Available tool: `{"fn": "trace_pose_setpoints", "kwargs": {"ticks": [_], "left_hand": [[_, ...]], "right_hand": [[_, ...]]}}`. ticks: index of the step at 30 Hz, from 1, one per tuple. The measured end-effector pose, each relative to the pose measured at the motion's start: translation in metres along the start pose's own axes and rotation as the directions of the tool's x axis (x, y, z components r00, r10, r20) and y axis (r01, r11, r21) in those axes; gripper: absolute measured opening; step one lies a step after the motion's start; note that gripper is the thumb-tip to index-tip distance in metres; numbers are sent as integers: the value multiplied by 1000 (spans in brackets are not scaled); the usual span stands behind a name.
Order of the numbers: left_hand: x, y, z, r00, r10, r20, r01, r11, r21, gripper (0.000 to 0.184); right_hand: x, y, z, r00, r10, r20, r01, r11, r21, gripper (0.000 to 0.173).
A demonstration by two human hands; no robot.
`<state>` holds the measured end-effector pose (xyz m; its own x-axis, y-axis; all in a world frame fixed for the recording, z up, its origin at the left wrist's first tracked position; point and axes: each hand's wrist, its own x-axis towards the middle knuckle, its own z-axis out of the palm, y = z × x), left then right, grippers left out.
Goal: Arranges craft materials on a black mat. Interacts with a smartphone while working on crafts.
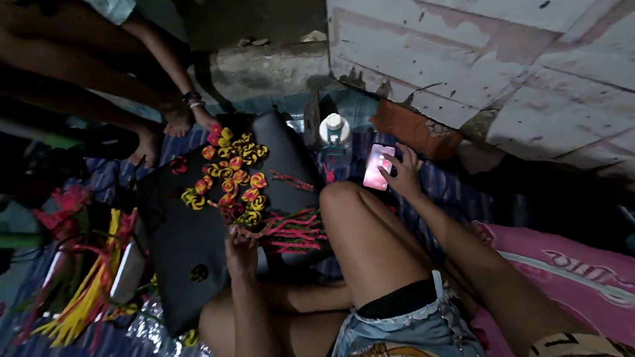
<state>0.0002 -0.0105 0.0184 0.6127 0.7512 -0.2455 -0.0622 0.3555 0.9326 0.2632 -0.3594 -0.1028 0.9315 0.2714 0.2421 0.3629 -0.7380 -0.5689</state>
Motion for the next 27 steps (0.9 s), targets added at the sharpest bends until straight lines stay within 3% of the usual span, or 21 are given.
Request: {"fn": "trace_pose_setpoints", "kwargs": {"ticks": [11, 15, 19, 22, 27], "left_hand": [[4, -1, -5, 998, 30, 51, -29, 999, -26, 42], [2, 0, -6, 997, 37, 67, -35, 999, -23, 44], [5, -2, -10, 995, 52, 82, -47, 997, -60, 47], [5, -2, -10, 995, 58, 77, -52, 996, -75, 43], [4, -2, -8, 999, 27, 41, -25, 999, -45, 41]], "right_hand": [[-10, -2, -4, 996, -2, -89, 3, 1000, 14, 41], [-9, -19, -4, 997, 59, 49, -60, 998, 25, 43], [-8, -21, 5, 985, -50, 164, 45, 998, 38, 60], [-12, -15, 10, 991, -81, 103, 77, 996, 46, 62], [-24, -2, 2, 1000, 11, -6, -11, 999, 48, 57]]}}
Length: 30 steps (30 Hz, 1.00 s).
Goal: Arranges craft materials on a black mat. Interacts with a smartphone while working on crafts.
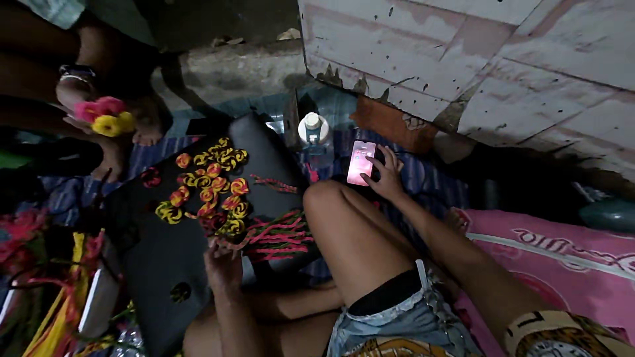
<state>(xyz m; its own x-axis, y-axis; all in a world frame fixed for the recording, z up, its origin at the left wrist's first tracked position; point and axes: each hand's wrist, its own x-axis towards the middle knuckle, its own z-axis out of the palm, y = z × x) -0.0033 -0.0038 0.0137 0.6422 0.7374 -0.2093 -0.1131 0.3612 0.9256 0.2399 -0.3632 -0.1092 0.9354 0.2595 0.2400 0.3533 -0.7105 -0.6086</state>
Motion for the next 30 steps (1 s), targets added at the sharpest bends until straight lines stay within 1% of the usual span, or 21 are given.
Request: {"fn": "trace_pose_setpoints", "kwargs": {"ticks": [2, 4, 7, 10, 12, 14, 16, 18, 19, 21, 22, 23, 24, 25, 26, 28, 30], "left_hand": [[0, 0, 2, 1000, -5, -4, 5, 1000, 12, 41], [0, -1, 2, 1000, -4, -4, 5, 1000, 23, 40], [-1, -1, 4, 1000, -5, -18, 6, 999, 41, 41], [-1, -2, 2, 999, -20, -34, 21, 999, 42, 36], [-1, -2, 2, 999, -24, -36, 25, 999, 29, 34], [-2, -1, 5, 998, -27, -65, 30, 999, 38, 35], [-2, 0, 5, 998, -28, -58, 31, 998, 61, 31], [-1, -1, 6, 999, -17, -36, 19, 998, 56, 35], [-1, -2, 8, 1000, -11, -25, 13, 998, 55, 36], [-1, -2, 10, 1000, -10, 11, 9, 999, 54, 36], [-1, -3, 11, 1000, -3, 31, 1, 997, 74, 35], [-2, -4, 10, 998, 21, 60, -27, 994, 102, 34], [-3, -6, 10, 995, 60, 77, -70, 989, 131, 34], [-4, -7, 11, 990, 102, 96, -115, 983, 146, 32], [-6, -5, 12, 984, 126, 124, -146, 975, 168, 28], [-9, -2, 13, 978, 132, 164, -163, 968, 190, 21], [-10, -1, 10, 965, 109, 238, -154, 972, 180, 15]], "right_hand": [[-1, 4, -2, 998, 19, -56, -20, 1000, -11, 59], [1, 7, -4, 997, 25, -74, -26, 999, -20, 62], [5, 7, -4, 998, 6, -56, -7, 1000, -28, 64], [7, 6, -2, 1000, 16, -3, -16, 999, -38, 64], [6, 5, -1, 1000, 28, -9, -29, 999, -20, 63], [5, 1, 1, 992, -2, -125, 5, 1000, 25, 58], [6, -14, -1, 954, -37, -296, 71, 992, 105, 49], [11, -45, -9, 889, -60, -455, 171, 963, 209, 41], [13, -65, -16, 864, -65, -499, 230, 933, 277, 37], [13, -109, -31, 844, -104, -526, 361, 835, 415, 26], [11, -131, -36, 846, -143, -514, 425, 762, 488, 21], [9, -151, -40, 861, -184, -474, 459, 680, 572, 19], [4, -170, -40, 884, -234, -405, 458, 607, 649, 21], [-3, -187, -38, 901, -299, -313, 431, 558, 709, 24], [-10, -202, -34, 904, -370, -213, 394, 535, 747, 26], [-23, -227, -25, 870, -492, -30, 334, 542, 771, 25], [-31, -241, -16, 828, -549, 112, 266, 561, 784, 23]]}}
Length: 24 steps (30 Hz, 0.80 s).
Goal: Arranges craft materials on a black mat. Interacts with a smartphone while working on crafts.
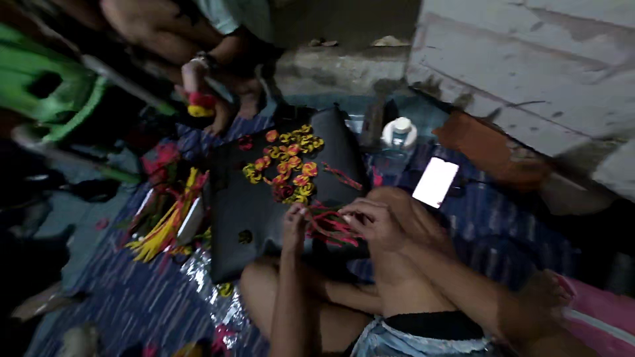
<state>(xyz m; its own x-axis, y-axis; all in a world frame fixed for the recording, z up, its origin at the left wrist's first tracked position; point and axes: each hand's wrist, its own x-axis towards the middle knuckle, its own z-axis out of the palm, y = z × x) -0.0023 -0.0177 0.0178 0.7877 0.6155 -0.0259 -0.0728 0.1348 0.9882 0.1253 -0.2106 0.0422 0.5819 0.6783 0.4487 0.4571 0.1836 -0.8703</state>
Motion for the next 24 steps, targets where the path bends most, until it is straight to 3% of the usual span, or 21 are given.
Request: {"fn": "trace_pose_setpoints", "kwargs": {"ticks": [2, 5, 7, 11, 15, 19, 24], "left_hand": [[1, -2, -3, 996, -1, 86, 1, 1000, -2, 12], [2, -4, 1, 990, -29, 139, 34, 999, -29, 12], [2, -5, 2, 984, -57, 168, 62, 998, -30, 13], [-3, -6, 3, 956, -145, 256, 153, 988, -11, 15], [1, -12, 7, 894, -200, 400, 275, 951, -139, 14], [-1, -5, 7, 831, -202, 518, 338, 923, -183, 16], [-2, -7, 15, 894, -178, 411, 270, 946, -177, 27]], "right_hand": [[11, 0, 8, 992, 95, 81, -94, 995, -13, 24], [38, 2, 18, 922, 306, 235, -305, 951, -44, 37], [53, 11, 27, 885, 344, 312, -361, 933, -6, 40], [59, 21, 30, 819, 387, 423, -465, 881, 93, 17], [52, 30, 12, 841, 363, 400, -449, 882, 145, 13], [45, 30, 9, 927, 290, 238, -330, 933, 147, 10], [44, 33, 14, 984, 180, 0, -178, 974, 141, 9]]}}
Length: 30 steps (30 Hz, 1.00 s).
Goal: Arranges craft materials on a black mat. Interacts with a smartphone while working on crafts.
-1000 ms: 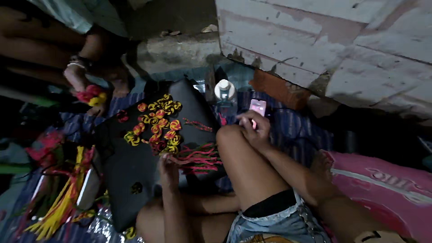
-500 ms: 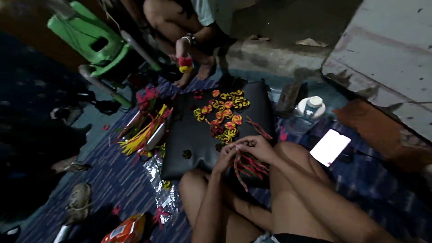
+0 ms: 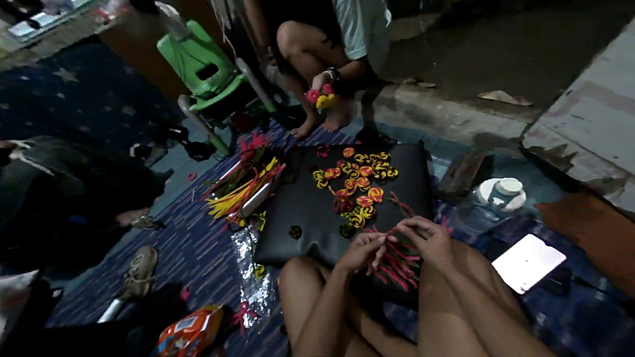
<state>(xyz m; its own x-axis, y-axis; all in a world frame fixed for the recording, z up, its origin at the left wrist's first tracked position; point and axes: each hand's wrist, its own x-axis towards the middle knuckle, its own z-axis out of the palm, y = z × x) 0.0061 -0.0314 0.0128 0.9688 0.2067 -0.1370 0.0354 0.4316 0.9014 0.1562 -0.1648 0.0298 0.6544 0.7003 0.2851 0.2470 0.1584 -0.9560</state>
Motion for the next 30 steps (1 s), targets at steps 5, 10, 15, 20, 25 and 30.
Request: {"fn": "trace_pose_setpoints", "kwargs": {"ticks": [5, 10, 15, 20, 25, 30], "left_hand": [[3, 1, 0, 1000, 15, 27, -17, 998, 66, 28], [-3, 0, 6, 998, 55, -2, -54, 994, 90, 26], [-8, 3, -1, 938, 192, -288, -117, 959, 258, 21], [-7, 3, 1, 871, 366, -328, -121, 807, 579, 25], [-3, 6, 10, 942, 146, -303, 64, 807, 587, 39], [-5, 5, -5, 939, 184, -290, -13, 863, 505, 33]], "right_hand": [[-5, 1, -5, 969, -134, -209, 119, 990, -81, 14], [-10, -1, -3, 930, -191, -313, 176, 981, -76, 12], [-9, -3, 4, 939, -136, -315, 134, 991, -27, 11], [-6, -5, 2, 918, -124, -376, 120, 992, -34, 12], [-4, -5, -4, 888, -152, -434, 138, 988, -64, 12], [2, -9, -8, 931, 191, -310, -161, 980, 120, 14]]}}
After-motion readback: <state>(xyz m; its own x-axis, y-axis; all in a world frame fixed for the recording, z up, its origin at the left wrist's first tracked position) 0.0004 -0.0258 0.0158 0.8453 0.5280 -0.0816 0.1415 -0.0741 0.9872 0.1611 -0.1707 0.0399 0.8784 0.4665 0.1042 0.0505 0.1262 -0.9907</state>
